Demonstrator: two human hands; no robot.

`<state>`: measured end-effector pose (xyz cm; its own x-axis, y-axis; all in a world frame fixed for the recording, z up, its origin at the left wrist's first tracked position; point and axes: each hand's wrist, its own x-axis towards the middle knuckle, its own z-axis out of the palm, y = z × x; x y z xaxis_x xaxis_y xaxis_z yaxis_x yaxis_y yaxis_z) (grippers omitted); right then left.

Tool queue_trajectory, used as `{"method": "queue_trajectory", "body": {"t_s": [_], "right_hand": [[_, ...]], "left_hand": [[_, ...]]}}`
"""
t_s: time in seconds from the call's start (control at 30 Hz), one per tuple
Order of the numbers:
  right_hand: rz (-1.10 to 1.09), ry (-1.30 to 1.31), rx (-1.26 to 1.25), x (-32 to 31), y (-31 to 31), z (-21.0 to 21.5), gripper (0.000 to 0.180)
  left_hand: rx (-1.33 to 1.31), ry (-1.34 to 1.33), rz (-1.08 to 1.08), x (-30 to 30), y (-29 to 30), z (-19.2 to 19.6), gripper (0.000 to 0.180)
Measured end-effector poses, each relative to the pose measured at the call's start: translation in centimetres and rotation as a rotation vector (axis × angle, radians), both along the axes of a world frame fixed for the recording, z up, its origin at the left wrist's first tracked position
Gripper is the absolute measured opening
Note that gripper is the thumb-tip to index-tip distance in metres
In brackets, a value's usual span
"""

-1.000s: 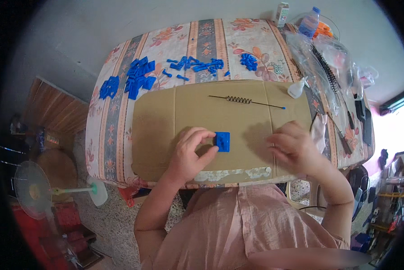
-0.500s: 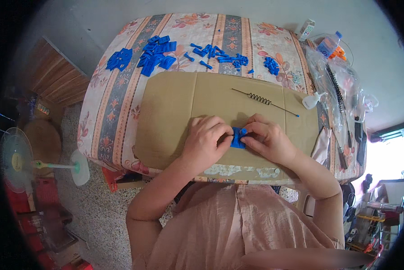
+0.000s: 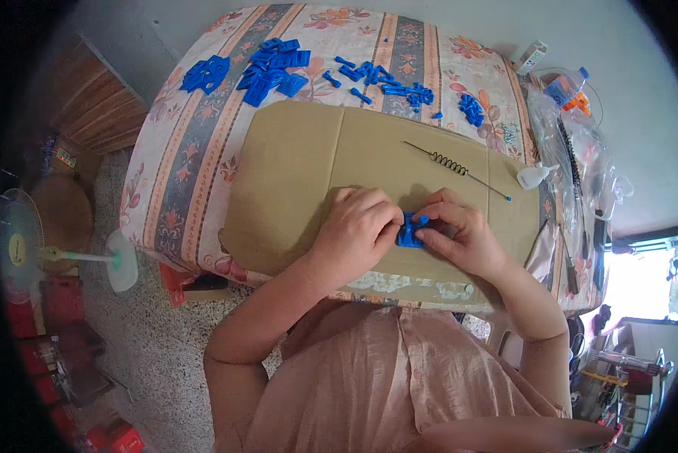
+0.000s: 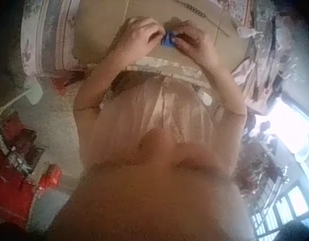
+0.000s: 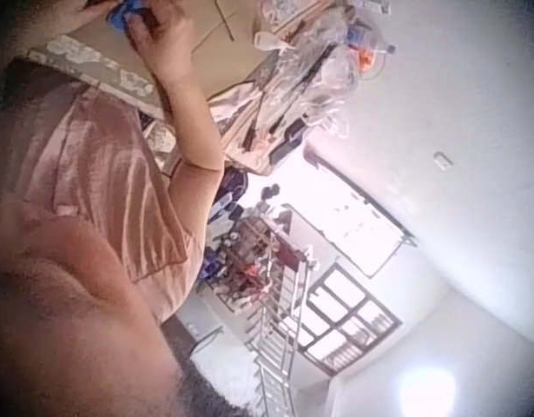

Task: The person assembles small blue plastic components, a metal rod, and a spring-wire using a screwdriver and adhesive.

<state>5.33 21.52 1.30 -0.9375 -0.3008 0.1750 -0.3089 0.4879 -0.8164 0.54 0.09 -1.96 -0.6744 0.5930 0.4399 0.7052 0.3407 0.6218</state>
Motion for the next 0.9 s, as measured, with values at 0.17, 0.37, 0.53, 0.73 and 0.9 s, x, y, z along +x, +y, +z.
{"method": "queue_trajectory", "body": {"t_s": [0.17,0.37,0.53,0.73,0.9], "right_hand": [[0.03,0.008,0.067,-0.3,0.2,-0.3,0.015],[0.046,-0.115,-0.148,-0.5,1.5,-0.2,0.012],[0.088,-0.267,-0.362,-0.6,2.4,-0.9,0.009],[0.106,-0.262,-0.428,-0.7,2.5,-0.8,0.01],[0.09,-0.13,-0.316,-0.2,2.0,-0.5,0.01]], "left_hand": [[0.038,-0.003,-0.011,0.0,-0.1,-0.1,0.015],[0.12,-0.062,0.025,0.3,-0.6,0.3,0.016],[0.131,-0.016,0.033,0.4,-0.5,0.2,0.018],[0.229,-0.097,-0.017,0.8,-0.1,0.4,0.02],[0.277,-0.181,-0.031,1.6,0.4,1.4,0.032]]}}
